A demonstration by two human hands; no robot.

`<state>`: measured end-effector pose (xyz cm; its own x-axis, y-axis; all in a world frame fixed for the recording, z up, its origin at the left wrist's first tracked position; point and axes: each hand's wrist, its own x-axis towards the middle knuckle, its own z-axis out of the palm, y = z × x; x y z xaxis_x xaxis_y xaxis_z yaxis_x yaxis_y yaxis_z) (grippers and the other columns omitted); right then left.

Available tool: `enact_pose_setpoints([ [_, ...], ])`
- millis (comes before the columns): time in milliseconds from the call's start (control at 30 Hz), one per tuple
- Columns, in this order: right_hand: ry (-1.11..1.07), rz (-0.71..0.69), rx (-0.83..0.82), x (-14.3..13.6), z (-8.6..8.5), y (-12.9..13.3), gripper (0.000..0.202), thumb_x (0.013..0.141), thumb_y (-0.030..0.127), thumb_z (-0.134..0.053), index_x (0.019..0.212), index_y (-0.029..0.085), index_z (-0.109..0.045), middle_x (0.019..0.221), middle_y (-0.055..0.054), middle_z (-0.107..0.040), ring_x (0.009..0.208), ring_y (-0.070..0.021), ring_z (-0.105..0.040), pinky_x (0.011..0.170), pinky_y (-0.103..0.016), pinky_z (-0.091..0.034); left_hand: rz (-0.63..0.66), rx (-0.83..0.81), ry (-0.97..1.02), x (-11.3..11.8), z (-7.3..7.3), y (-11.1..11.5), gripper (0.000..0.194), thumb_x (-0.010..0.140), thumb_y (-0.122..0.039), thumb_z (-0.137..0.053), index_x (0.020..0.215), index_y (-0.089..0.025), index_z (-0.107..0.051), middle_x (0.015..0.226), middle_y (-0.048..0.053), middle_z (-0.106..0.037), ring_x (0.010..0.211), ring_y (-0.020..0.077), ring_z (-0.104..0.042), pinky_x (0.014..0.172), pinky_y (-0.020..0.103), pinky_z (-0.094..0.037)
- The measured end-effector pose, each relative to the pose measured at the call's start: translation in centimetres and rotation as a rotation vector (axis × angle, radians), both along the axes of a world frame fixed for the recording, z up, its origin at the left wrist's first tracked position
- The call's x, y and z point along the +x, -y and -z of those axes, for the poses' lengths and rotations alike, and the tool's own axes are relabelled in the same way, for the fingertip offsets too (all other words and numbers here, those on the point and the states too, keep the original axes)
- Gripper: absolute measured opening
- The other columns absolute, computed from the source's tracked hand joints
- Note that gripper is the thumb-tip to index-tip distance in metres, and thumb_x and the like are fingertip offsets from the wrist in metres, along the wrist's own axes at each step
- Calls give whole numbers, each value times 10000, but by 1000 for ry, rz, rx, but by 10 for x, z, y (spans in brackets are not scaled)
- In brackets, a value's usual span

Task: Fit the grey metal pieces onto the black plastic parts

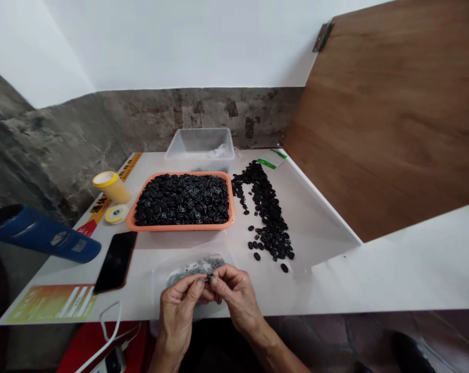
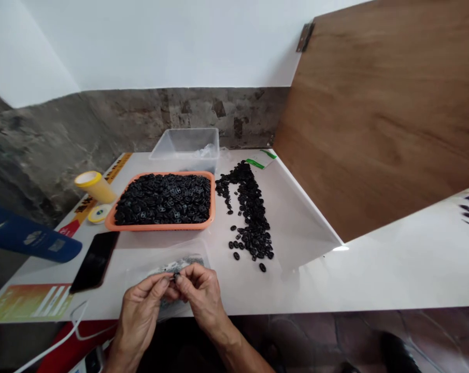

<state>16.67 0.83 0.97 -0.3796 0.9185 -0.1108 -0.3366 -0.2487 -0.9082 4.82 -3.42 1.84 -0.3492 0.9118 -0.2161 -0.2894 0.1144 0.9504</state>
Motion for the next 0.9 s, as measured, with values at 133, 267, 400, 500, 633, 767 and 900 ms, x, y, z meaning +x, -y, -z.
enact_pose_setpoints([
  [133,19,-10,33,-1,-7,2,331,767,437,-689,677,142,-572,534,19,-520,483,-81,-400,487,-215,-302,20,31,-83,-3,0,-2,204,715,-360,-704,761,-166,-747,536,23,-681,507,159,-595,574,265,-496],
  [267,56,-37,98,0,-14,9,323,802,428,-653,684,141,-563,552,10,-531,505,-87,-413,500,-214,-316,5,55,-186,-5,1,5,177,719,-347,-697,726,-180,-754,541,15,-676,529,157,-598,584,255,-500],
  [400,130,-45,170,6,-15,13,334,811,420,-645,661,135,-559,545,20,-495,500,-81,-404,492,-207,-325,49,70,-312,-4,-5,11,189,741,-354,-669,718,-189,-759,513,13,-653,520,165,-593,573,259,-500],
  [500,133,-35,157,9,-14,16,355,799,448,-650,665,131,-562,536,22,-494,486,-81,-418,483,-205,-334,111,112,-357,-4,-12,13,215,756,-362,-651,693,-187,-758,508,20,-651,521,168,-588,565,260,-492],
  [633,83,-16,127,12,-14,22,376,771,482,-668,683,131,-566,519,26,-513,466,-79,-435,476,-201,-339,148,128,-283,-2,-19,14,284,769,-409,-626,696,-167,-753,519,39,-672,521,181,-595,574,284,-491],
  [767,65,7,120,11,-15,31,372,762,481,-679,702,129,-573,509,28,-528,462,-80,-450,470,-197,-330,136,104,-135,4,-19,21,342,752,-455,-635,762,-131,-743,529,50,-683,549,202,-626,632,321,-506],
  [900,80,40,128,13,-16,37,367,741,466,-699,673,130,-567,503,38,-516,439,-64,-422,466,-192,-324,78,71,-214,-4,-7,35,395,761,-487,-604,862,-127,-731,646,79,-717,624,231,-664,666,353,-527],
])
